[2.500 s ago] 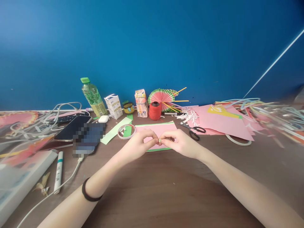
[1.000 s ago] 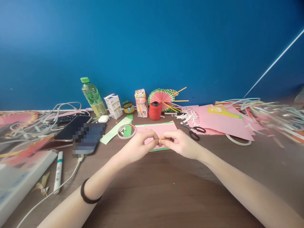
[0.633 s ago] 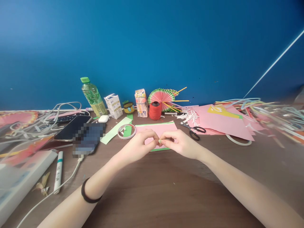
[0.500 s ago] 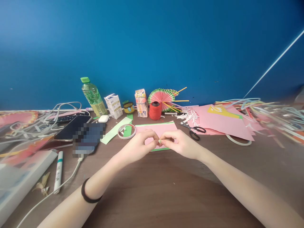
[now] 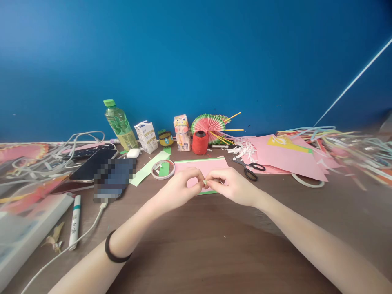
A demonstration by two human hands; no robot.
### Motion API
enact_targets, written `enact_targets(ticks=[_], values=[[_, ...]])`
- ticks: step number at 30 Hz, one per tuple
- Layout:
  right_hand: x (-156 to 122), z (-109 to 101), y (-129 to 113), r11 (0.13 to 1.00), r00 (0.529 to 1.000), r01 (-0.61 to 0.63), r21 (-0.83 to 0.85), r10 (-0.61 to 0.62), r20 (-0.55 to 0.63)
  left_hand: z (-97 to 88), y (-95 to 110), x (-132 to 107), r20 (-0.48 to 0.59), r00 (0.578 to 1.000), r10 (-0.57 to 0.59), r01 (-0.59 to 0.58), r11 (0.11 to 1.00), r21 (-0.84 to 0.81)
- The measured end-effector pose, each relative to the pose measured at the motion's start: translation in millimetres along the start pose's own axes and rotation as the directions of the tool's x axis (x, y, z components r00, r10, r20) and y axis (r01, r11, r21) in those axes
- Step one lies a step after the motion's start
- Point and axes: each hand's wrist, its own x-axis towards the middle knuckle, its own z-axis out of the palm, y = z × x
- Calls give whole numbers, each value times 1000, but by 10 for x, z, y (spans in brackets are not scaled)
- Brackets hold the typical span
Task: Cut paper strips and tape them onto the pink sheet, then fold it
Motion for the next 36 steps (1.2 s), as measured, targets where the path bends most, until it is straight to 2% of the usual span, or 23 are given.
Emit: enact_targets(ticks=[15, 26, 31, 36], values=[[10, -17, -13, 1000, 1000, -3, 26, 4, -8, -17, 8, -6, 28, 997, -71, 74, 990, -123], [8, -41, 25, 999, 999, -32, 4, 32, -39, -36, -21, 20, -27, 980, -195, 187, 965, -183], [27, -71, 41, 998, 995, -63, -10, 63, -74, -78, -56, 32, -109, 974, -196, 176, 969, -174], [46, -116, 117, 995, 985, -88, -56, 78, -155, -236, -169, 66, -237, 941, -242, 224, 969, -99]])
